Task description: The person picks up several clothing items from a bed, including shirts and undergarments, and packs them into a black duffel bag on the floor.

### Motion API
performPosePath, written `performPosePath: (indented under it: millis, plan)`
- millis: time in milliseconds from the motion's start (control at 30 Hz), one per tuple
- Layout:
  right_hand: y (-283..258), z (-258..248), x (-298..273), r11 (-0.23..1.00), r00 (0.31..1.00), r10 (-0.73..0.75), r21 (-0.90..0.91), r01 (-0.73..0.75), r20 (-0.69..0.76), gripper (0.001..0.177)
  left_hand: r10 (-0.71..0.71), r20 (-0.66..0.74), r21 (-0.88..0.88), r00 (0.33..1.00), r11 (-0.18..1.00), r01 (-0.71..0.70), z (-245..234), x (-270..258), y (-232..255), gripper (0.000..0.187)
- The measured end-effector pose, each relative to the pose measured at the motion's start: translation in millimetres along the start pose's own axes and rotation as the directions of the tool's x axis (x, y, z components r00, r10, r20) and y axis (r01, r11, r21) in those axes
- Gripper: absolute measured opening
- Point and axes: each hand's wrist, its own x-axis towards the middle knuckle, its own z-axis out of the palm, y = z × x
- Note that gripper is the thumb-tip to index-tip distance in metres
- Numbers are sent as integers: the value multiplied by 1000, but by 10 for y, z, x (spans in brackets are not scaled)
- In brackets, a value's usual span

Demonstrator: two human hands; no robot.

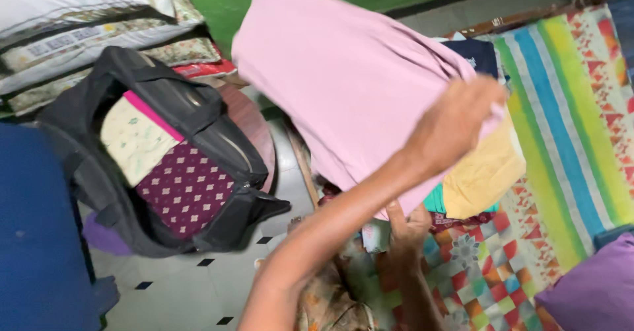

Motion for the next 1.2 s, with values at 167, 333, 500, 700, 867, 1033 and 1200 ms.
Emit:
performPosePath:
  millis: [167,333,500,700,867,1033,1200]
  plan:
    - [1593,-810,-67,897,917,391,-192,-399,-77,34,49,465,-9,884,999,-51,933,-1010,-701,27]
    - [2221,-1299,47,847,871,492,-245,-472,23,42,-168,499,151,850,983,106,1009,-2241,-1317,60]
    - [2003,-1620,311,919,920,391,61,-389,-28,49,-576,-88,362,813,742,564,568,-2994,-1465,52]
    - [1729,-1578,973,922,892,386,50,-385,-235,54,-922,-282,-201,267,329,923,521,-3283,-1629,60]
    - [1757,-1493,1228,902,870,427,191,-388,-249,35,-949,-190,-174,252,285,942,604,-3380,-1699,33]
    - [1257,-1293,1197,917,875,356,305,-258,-330,37,-897,-224,-383,381,440,812,327,-3369,-1289,27]
    - [979,-1381,695,984,945,157,131,-123,-288,34,-918,-209,-386,336,393,834,24,-3493,-768,22]
